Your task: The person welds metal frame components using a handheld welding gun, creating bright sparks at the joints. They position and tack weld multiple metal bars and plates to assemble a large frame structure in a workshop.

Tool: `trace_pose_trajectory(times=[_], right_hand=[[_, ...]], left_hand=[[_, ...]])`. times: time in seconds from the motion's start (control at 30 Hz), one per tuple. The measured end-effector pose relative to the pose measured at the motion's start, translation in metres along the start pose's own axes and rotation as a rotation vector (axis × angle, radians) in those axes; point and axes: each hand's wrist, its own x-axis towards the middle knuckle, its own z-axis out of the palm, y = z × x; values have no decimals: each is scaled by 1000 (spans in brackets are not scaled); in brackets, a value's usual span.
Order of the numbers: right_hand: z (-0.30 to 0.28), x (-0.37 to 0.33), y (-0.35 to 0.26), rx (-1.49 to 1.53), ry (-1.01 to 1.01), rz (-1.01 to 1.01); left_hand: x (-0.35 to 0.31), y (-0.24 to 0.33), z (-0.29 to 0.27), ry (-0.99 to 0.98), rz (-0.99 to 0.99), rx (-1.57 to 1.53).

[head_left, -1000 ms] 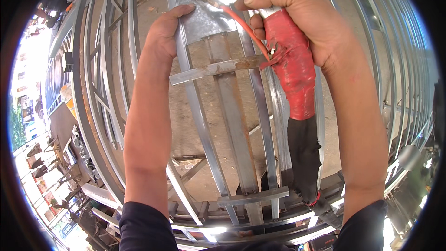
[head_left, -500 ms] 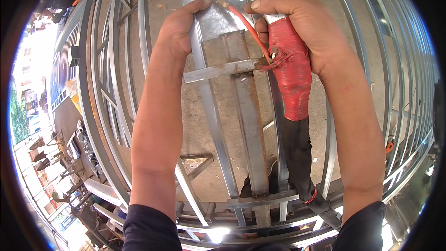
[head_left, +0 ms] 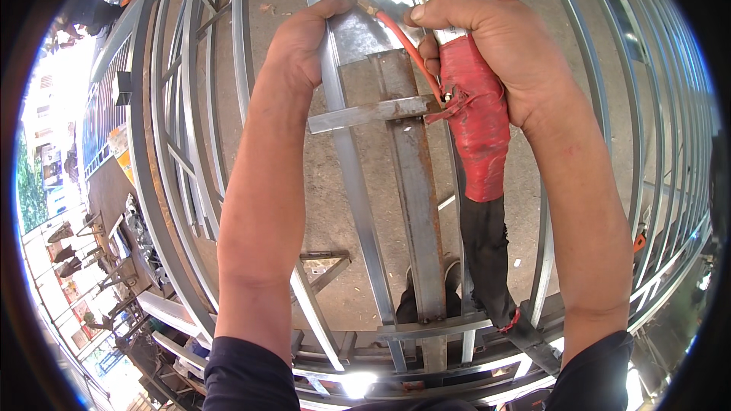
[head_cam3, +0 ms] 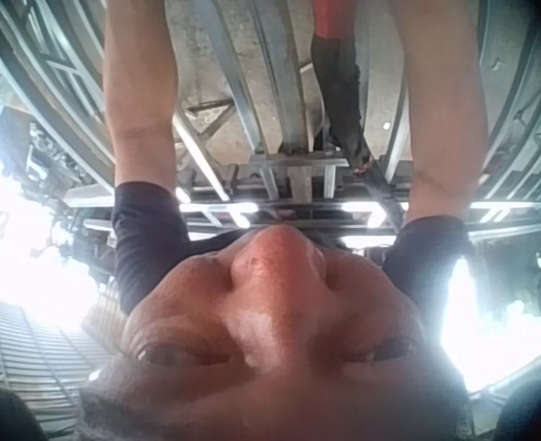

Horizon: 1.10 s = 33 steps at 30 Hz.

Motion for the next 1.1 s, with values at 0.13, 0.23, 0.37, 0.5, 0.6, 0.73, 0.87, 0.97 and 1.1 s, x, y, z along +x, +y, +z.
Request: trace_pose_trajectory(times=[0.13,0.23,0.37,0.5,0.6,0.73,0.87,0.97,1.1], right_hand=[[2,0,0,4,7,-20],[2,-1,-1,-15,2,-2],[3,1,1,-1,13,-9],[4,2,0,-13,6,5],[5,2,1,-2,18,-20],[4,3,0,-8,15,-12],[3,2,0,-14,6,-5],[5,0,-1,-1,7,-2],[4,1,-1,-15,20,1]], left_hand=[[-7,1,4,11,-1,7],[-8,2,5,41,-10,23],[-7,1,4,29,-11,14],[-4,2,3,6,-24,-8],[-2,1,3,-25,-22,-35],[-4,2,4,-21,-1,-38],[-8,3,8,6,6,-8],[-9,3,6,2,14,-4],[-8,2,5,-35,17,2]])
